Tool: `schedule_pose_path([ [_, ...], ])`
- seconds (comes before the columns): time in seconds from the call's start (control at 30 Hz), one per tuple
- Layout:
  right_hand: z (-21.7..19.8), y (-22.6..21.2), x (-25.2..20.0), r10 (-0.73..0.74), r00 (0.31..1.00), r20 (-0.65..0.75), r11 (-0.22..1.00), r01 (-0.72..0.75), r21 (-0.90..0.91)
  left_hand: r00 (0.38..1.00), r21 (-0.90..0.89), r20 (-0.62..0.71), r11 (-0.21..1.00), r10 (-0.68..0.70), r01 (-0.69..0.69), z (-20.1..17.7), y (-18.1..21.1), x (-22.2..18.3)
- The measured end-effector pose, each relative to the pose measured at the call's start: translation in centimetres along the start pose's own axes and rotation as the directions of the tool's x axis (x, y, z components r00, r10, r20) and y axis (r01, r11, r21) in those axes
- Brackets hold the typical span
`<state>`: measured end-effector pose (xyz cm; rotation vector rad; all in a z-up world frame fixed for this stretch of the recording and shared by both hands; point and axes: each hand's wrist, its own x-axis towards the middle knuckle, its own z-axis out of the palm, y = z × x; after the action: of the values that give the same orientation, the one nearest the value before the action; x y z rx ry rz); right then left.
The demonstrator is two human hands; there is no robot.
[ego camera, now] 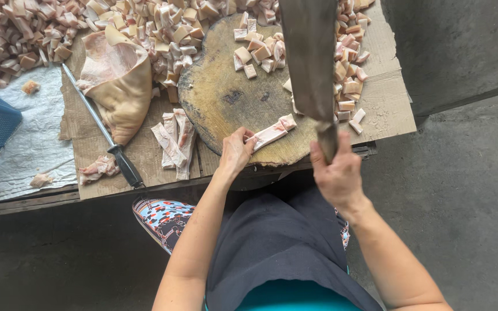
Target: The person uses a cleaver to cut a large slab of pork belly into strips and then into small cubes on a wooden cutting board. The person repeatedly slices the meat and moves the cut pieces aside to continue processing the slab.
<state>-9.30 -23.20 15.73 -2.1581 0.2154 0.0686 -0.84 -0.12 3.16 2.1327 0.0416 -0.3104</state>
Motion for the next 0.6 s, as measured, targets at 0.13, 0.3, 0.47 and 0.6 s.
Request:
schedule_pose_path([
  [0.13, 3.1, 1.7, -0.2, -0.036, 0.99, 0.135, 0.958, 0.072, -0.277, 0.999, 0.009, -0.024, 1.0, 0.024, -0.023, 0.1, -0.6, 0.1],
  [0.3, 1.4, 2.2, 0.5, 0.071, 0.984, 0.161, 0.957, -0.022, -0.29, 0.999, 0.0, -0.004, 0.999, 0.045, -0.045, 0.5, -1.2, 0.1],
  [0.47, -0.6, -0.2, 0.0, 0.095, 0.995, -0.001, 0.991, -0.095, -0.099, 0.998, 0.039, -0.033, 0.998, 0.05, -0.049, 2.2, -0.6, 0.8],
  [0.6, 2.2, 0.9, -0.3, -0.036, 0.999, 0.034, 0.992, 0.039, -0.12, 0.998, 0.025, -0.031, 0.998, 0.058, -0.057, 2.5, -0.8, 1.2],
])
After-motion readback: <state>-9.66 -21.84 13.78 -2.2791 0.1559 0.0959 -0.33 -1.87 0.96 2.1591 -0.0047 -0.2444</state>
